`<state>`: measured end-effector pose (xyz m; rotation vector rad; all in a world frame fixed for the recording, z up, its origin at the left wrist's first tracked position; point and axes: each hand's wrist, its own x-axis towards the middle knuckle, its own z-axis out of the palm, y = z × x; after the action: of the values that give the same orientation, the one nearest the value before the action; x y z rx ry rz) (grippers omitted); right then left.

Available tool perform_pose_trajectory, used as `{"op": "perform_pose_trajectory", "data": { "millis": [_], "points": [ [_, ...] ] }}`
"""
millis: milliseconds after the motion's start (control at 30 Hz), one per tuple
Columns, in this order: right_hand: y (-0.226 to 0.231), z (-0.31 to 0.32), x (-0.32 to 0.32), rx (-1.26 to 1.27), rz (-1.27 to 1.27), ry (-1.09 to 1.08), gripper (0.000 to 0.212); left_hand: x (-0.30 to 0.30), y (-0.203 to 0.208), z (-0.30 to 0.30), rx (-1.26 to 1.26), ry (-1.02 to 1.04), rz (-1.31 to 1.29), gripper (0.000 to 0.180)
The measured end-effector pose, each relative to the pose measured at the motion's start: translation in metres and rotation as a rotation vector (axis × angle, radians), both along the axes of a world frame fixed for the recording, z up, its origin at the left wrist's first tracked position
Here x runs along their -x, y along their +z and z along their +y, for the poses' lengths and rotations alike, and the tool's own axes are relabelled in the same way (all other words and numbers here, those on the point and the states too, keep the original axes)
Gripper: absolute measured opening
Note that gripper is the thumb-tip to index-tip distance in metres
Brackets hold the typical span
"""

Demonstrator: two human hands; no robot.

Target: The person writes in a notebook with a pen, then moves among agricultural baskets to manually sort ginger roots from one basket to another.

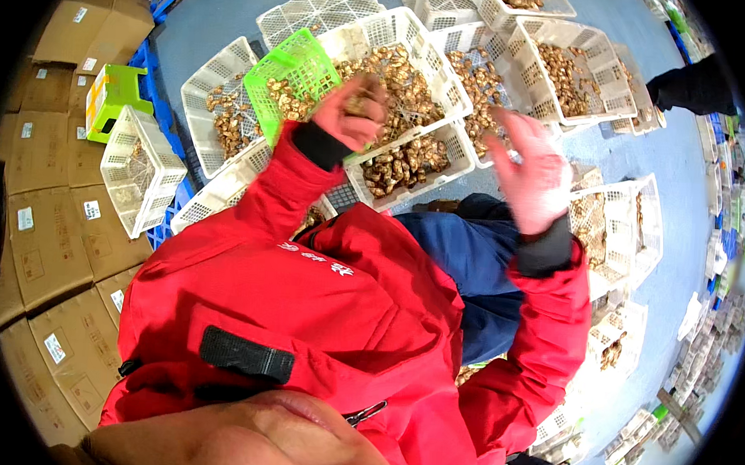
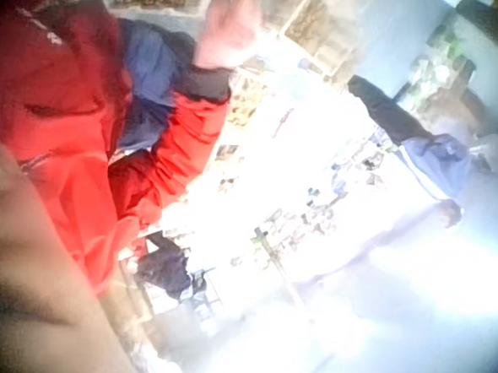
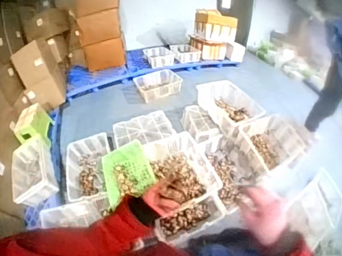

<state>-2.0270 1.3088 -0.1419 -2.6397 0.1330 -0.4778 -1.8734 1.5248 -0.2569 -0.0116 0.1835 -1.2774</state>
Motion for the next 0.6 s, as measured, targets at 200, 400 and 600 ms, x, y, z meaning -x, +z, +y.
{"op": "perform_pose_trajectory", "data": {
  "millis": [200,400,600],
  "points": [
    [0.003,-0.164,0.134,-0.53,0.056,-0.502,0.032,-0.206,-0.079,0.189,-1.125,0.83,-0.706,0.022],
    [-0.009,-0.257,0.311,-0.916,-0.22,-0.902,0.035,-0.276,-0.113,0.223,-1.552,0.943,-1.169,0.047],
    [-0.098,-0.256,0.448,-0.938,-0.266,-1.173,0.026,-0.063,0.01,-0.136,-0.483,0.042,-1.285,0.042]
  ]
}}
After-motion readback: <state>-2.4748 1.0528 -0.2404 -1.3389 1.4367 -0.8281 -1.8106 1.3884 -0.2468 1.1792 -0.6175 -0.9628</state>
